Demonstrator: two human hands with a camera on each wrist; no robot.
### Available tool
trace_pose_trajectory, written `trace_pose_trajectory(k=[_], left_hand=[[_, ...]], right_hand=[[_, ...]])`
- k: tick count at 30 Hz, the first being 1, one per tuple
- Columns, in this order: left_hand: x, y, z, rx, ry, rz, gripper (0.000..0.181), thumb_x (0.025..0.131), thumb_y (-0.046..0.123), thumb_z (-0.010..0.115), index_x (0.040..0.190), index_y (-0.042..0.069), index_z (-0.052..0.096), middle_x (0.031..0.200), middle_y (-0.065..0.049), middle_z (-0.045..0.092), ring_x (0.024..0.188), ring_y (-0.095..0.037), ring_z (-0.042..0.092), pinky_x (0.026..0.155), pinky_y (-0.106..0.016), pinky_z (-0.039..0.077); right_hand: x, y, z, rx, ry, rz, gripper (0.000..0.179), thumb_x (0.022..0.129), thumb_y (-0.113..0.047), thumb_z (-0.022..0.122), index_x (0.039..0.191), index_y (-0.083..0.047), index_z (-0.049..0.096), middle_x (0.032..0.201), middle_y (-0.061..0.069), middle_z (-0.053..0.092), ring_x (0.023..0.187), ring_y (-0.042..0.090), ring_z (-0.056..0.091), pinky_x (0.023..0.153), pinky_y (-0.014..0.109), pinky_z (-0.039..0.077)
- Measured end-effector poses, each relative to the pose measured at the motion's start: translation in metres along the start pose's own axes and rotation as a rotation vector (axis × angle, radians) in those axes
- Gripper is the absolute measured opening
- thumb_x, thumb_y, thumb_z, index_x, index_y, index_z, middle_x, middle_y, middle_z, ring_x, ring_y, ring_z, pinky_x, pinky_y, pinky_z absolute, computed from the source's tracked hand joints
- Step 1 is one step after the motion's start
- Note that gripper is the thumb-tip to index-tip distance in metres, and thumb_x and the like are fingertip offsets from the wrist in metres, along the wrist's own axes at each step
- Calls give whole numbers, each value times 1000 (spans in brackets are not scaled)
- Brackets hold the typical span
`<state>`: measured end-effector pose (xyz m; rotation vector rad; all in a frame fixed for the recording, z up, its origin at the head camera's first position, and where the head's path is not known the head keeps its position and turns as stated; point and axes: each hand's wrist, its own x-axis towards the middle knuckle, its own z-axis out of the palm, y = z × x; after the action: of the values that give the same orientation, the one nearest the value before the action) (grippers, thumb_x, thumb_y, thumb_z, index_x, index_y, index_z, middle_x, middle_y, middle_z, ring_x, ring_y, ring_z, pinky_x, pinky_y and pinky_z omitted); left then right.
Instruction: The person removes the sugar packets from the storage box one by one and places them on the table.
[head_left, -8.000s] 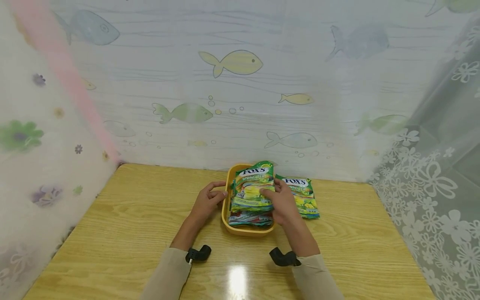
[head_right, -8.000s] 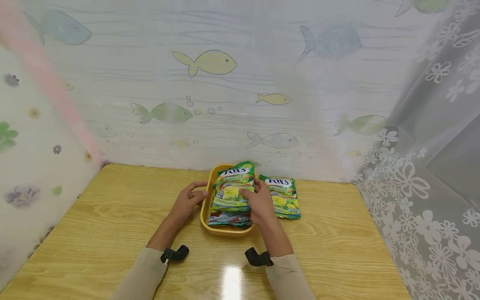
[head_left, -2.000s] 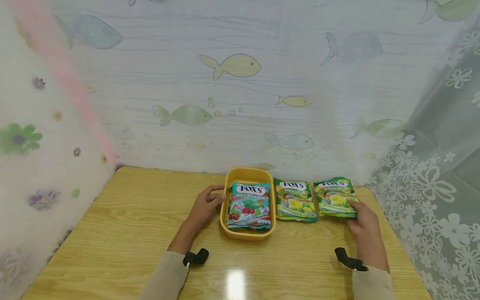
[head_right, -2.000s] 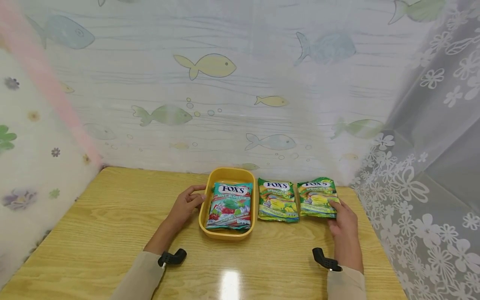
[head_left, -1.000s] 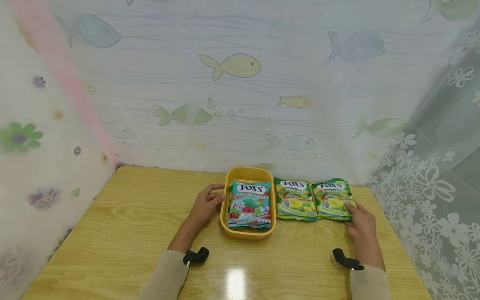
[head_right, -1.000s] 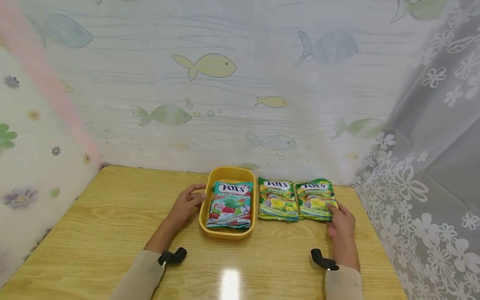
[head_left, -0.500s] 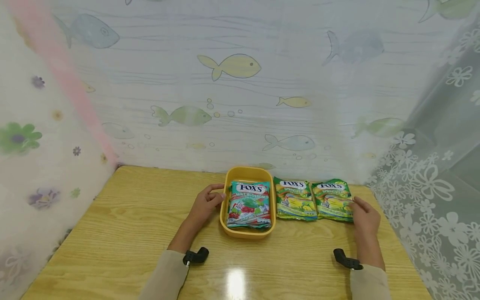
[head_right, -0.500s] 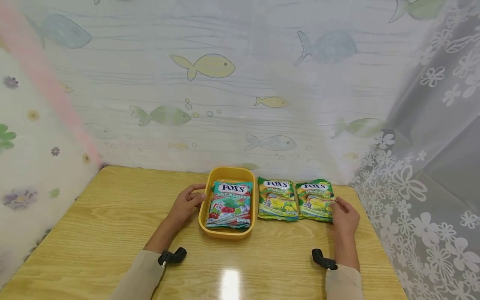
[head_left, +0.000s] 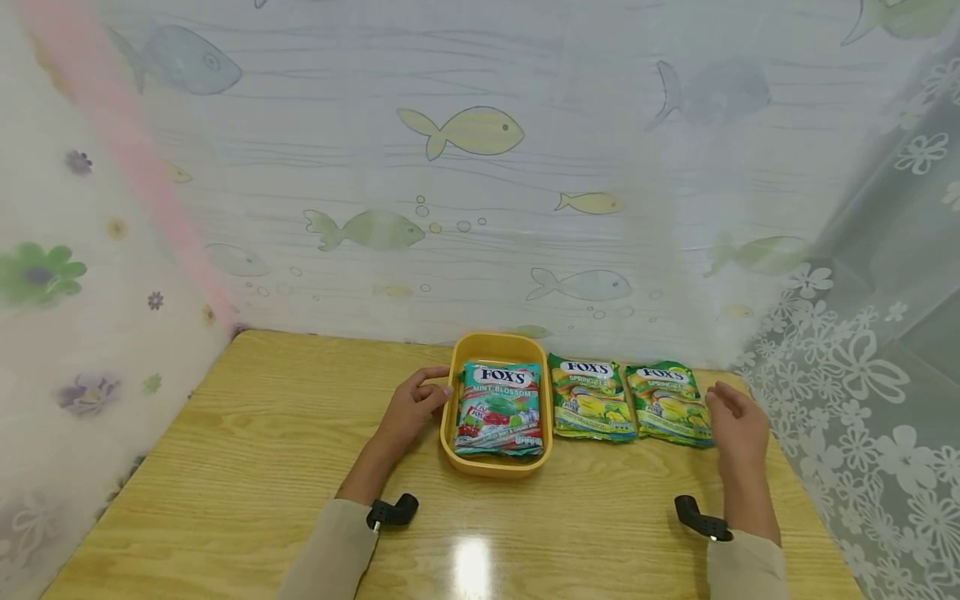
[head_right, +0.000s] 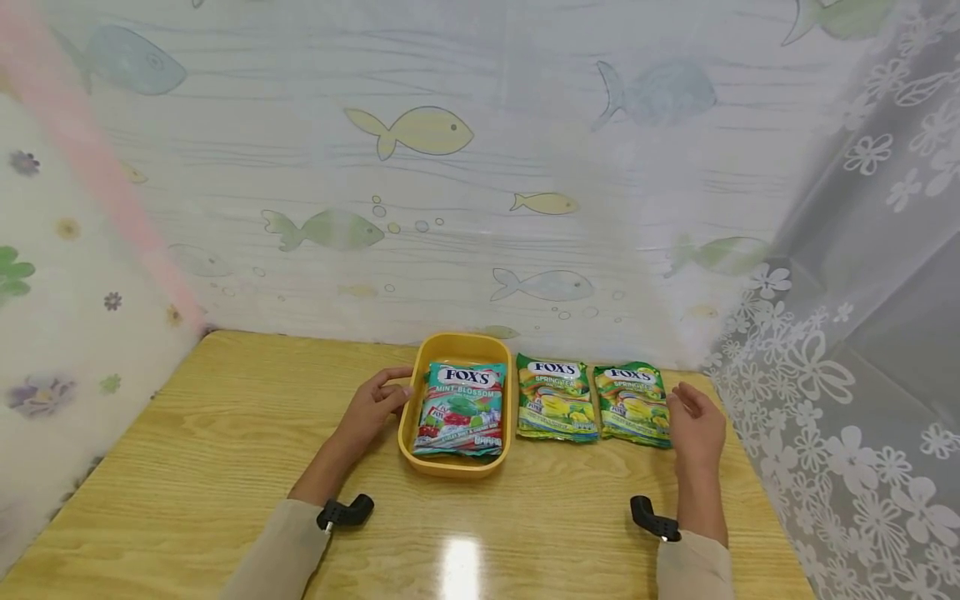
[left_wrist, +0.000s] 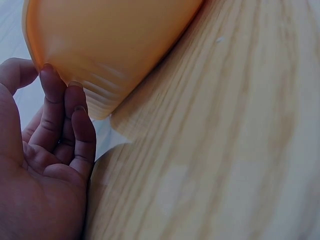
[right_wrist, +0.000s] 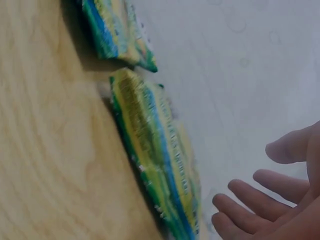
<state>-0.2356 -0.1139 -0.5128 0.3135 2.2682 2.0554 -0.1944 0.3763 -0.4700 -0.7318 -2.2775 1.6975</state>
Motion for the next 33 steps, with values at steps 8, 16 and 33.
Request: trace_pose_trajectory(k=[8, 16, 33], left_hand=[[0, -1, 0, -4, -3, -7, 41, 106, 26, 68, 144, 13, 61, 100, -19, 76, 80, -20, 66, 79, -31, 53], [-1, -1, 0, 1, 3, -22, 41, 106, 27, 68, 144, 13, 61, 100, -17, 77, 83, -20, 66, 82, -30, 53], [0, 0, 0, 11, -4, 2, 41, 107, 27, 67, 145, 14, 60, 102, -19, 77, 83, -21, 67, 82, -30, 54]], right_hand=[[-13, -19, -1, 24, -13, -54, 58, 112, -34, 50, 164, -9, 41, 142, -6, 59, 131, 15, 55, 118, 45, 39], [-23, -32, 1, 44, -29, -162, 56, 111, -30, 55, 161, -8, 45, 123, -18, 62, 105, -5, 58, 109, 33, 46], [-38, -53, 19, -54, -208, -291, 58, 113, -33, 51, 161, -1, 42, 141, 9, 62, 97, -13, 61, 89, 13, 51]])
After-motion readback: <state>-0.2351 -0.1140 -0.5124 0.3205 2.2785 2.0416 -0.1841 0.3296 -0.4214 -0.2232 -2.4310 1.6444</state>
